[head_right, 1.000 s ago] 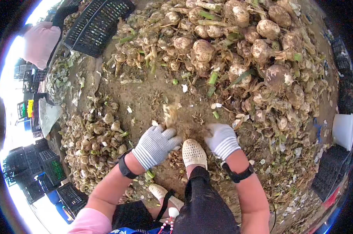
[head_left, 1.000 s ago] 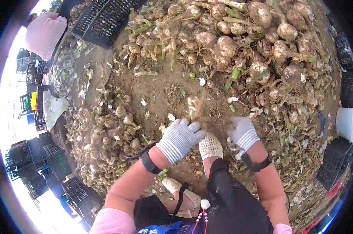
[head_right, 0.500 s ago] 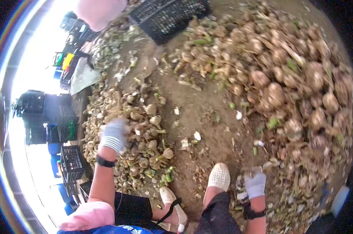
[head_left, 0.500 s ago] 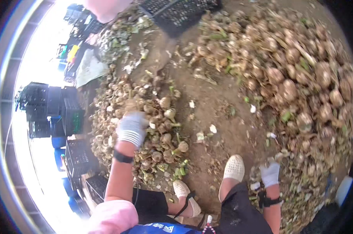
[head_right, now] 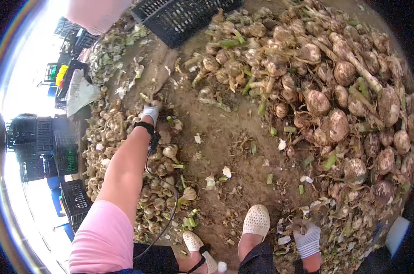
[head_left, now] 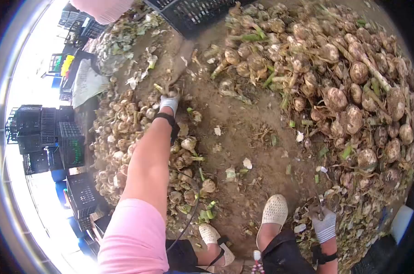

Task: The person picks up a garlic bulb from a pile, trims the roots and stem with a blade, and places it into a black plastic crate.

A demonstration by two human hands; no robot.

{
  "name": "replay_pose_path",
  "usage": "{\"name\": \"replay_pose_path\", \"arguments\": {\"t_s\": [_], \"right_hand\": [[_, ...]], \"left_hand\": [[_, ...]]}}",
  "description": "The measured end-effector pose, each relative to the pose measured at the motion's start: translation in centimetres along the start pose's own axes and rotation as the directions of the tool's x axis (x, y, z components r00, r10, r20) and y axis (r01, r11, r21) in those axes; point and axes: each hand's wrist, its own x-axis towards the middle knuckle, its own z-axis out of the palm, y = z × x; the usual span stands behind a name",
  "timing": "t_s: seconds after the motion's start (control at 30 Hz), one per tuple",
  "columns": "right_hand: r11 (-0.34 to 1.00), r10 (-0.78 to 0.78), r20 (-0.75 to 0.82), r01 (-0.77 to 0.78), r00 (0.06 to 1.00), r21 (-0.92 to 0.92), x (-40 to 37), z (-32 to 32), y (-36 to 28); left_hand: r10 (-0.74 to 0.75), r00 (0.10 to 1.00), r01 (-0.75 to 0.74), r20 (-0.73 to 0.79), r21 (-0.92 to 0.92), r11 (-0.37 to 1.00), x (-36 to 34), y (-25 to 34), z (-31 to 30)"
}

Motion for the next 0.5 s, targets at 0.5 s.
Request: {"name": "replay_pose_path", "arguments": {"t_s": [0.5], "right_hand": [[0.952,-0.265,0.053,0.27,0.963,-0.147,0.9,2.9,-5.8]], "left_hand": [[0.305,0.915,-0.372,0.263,0.262,0.89,-35.1,9.0,10.2]]}}
